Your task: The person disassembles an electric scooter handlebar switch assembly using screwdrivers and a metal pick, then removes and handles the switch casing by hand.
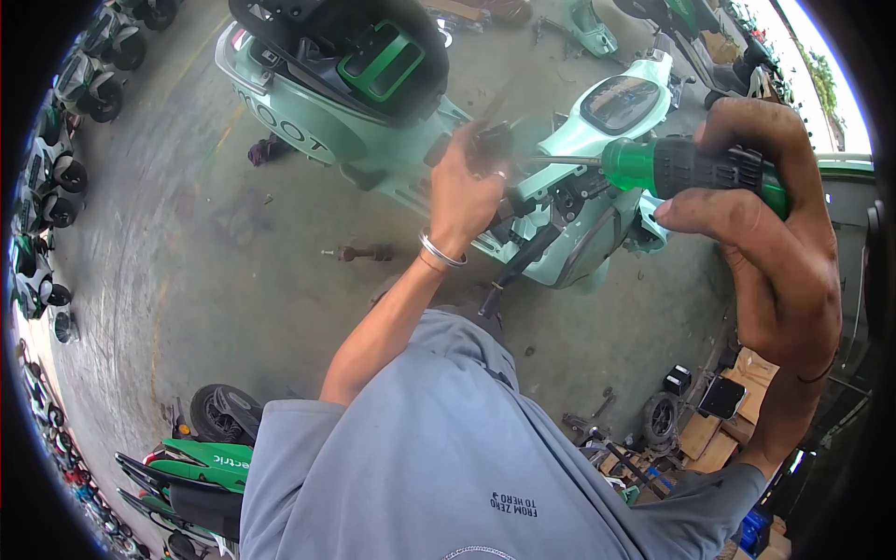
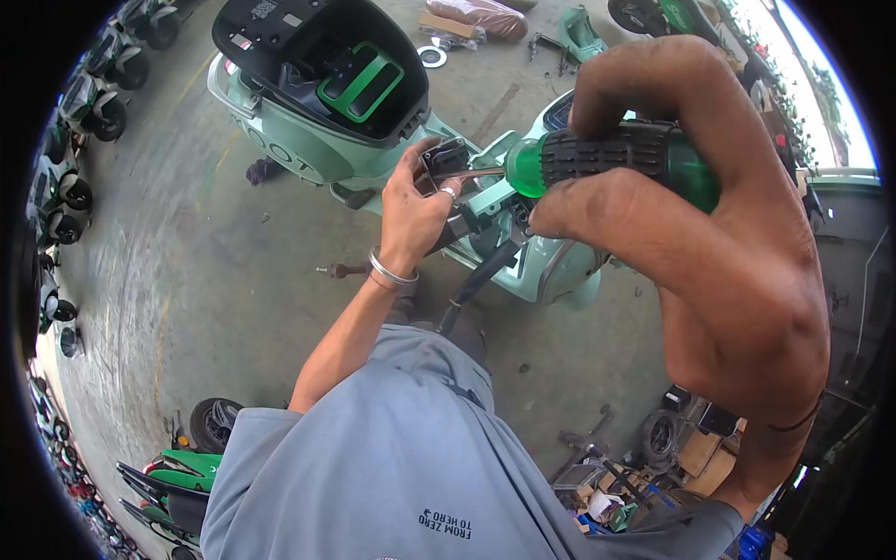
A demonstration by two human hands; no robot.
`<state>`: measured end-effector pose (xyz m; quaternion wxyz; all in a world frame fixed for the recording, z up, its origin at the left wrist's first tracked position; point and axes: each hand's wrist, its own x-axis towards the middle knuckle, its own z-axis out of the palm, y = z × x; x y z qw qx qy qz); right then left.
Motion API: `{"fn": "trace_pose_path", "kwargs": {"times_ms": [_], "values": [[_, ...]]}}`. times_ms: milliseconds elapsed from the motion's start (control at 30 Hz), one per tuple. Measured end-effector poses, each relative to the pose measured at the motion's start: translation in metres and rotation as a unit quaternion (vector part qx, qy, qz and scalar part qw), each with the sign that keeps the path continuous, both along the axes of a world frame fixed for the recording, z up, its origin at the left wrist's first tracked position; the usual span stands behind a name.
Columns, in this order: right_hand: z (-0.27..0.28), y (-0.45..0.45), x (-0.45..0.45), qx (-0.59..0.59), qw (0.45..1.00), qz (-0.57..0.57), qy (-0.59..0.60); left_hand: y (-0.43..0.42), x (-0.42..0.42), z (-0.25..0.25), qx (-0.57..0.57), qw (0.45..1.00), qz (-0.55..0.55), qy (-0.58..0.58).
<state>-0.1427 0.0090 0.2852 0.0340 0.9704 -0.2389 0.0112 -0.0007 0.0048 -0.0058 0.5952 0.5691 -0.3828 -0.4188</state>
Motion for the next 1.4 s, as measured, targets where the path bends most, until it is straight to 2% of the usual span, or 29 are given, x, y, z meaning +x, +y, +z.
{"fn": "trace_pose_path", "kwargs": {"times_ms": [33,67,100,167,200,300,333,433,467,567,600,667,700,767,800,900,933,1033,1067,1133,1167,1233,1267,1333,1400], "values": [[0.0,0.001,0.005,-0.013,0.999,0.031,0.012,0.001,-0.001,0.001,0.005,1.0,-0.001,-0.011],[-0.01,0.0,0.006,0.02,0.996,-0.02,-0.087,0.001,-0.001,0.0,0.005,1.0,-0.003,-0.012],[-0.011,0.0,0.004,0.068,0.985,-0.088,-0.131,0.001,-0.001,-0.002,0.001,1.0,-0.005,-0.003],[-0.014,0.002,0.001,0.156,0.932,-0.216,-0.245,0.001,0.0,-0.002,-0.003,1.0,-0.01,0.005],[-0.013,-0.006,-0.003,0.109,0.964,-0.173,-0.168,0.001,0.001,-0.001,0.007,1.0,-0.018,0.025],[0.001,-0.008,0.001,0.082,0.988,-0.113,-0.069,0.0,0.001,0.0,0.015,0.999,-0.026,0.035],[0.004,-0.011,0.003,0.049,0.998,-0.023,-0.045,0.001,0.002,0.0,0.018,0.999,-0.026,0.025],[-0.005,-0.006,0.009,0.076,0.994,-0.005,-0.074,0.003,0.0,0.008,0.029,0.998,-0.021,0.047],[-0.011,-0.005,0.012,0.039,0.991,-0.031,-0.124,0.002,0.0,0.007,0.028,0.998,-0.023,0.045],[-0.01,-0.009,0.0,0.029,0.977,-0.13,-0.166,0.001,-0.002,-0.001,0.003,0.999,-0.011,0.033],[0.002,-0.012,0.0,0.044,0.992,-0.094,-0.077,0.001,-0.002,-0.003,-0.004,0.999,-0.007,0.047],[0.009,-0.018,0.001,0.056,0.997,-0.056,0.011,0.0,-0.002,-0.003,-0.013,0.998,-0.002,0.06],[0.009,-0.021,0.002,0.004,1.0,0.018,0.0,0.0,-0.003,-0.004,-0.024,0.998,-0.006,0.056],[0.006,-0.016,0.009,-0.049,0.995,0.088,-0.013,0.001,-0.002,-0.002,-0.036,0.998,-0.013,0.051],[0.0,-0.007,0.016,-0.016,0.996,-0.009,-0.087,0.001,-0.002,-0.001,-0.025,0.999,-0.016,0.035],[-0.012,-0.014,0.008,0.019,0.979,-0.096,-0.18,0.002,0.0,0.0,-0.015,1.0,-0.021,-0.006],[-0.011,-0.015,0.006,0.005,0.987,-0.092,-0.133,0.001,0.001,0.001,-0.017,0.999,-0.02,-0.03],[-0.006,-0.019,0.009,-0.009,0.996,-0.009,-0.089,0.004,0.003,0.007,-0.011,0.999,-0.023,-0.042],[-0.007,-0.021,0.01,0.002,0.991,0.038,-0.128,0.006,0.005,0.008,-0.013,0.999,-0.026,-0.045],[-0.013,-0.018,0.011,0.011,0.983,0.075,-0.169,0.008,0.01,0.009,0.056,0.994,-0.057,-0.074],[-0.018,-0.012,0.013,0.021,0.984,0.0,-0.175,0.008,0.011,0.008,0.055,0.994,-0.063,-0.076],[-0.021,-0.01,0.01,0.029,0.979,-0.079,-0.185,0.009,0.014,0.007,0.086,0.987,-0.063,-0.123],[-0.021,-0.014,0.007,0.023,0.985,-0.094,-0.139,0.008,0.014,0.006,0.085,0.986,-0.067,-0.127],[-0.021,-0.015,0.001,0.015,0.989,-0.11,-0.096,0.008,0.015,0.004,0.081,0.985,-0.047,-0.148],[-0.021,-0.014,-0.003,0.016,0.995,-0.031,-0.096,0.008,0.014,0.005,0.095,0.984,-0.055,-0.143]]}}
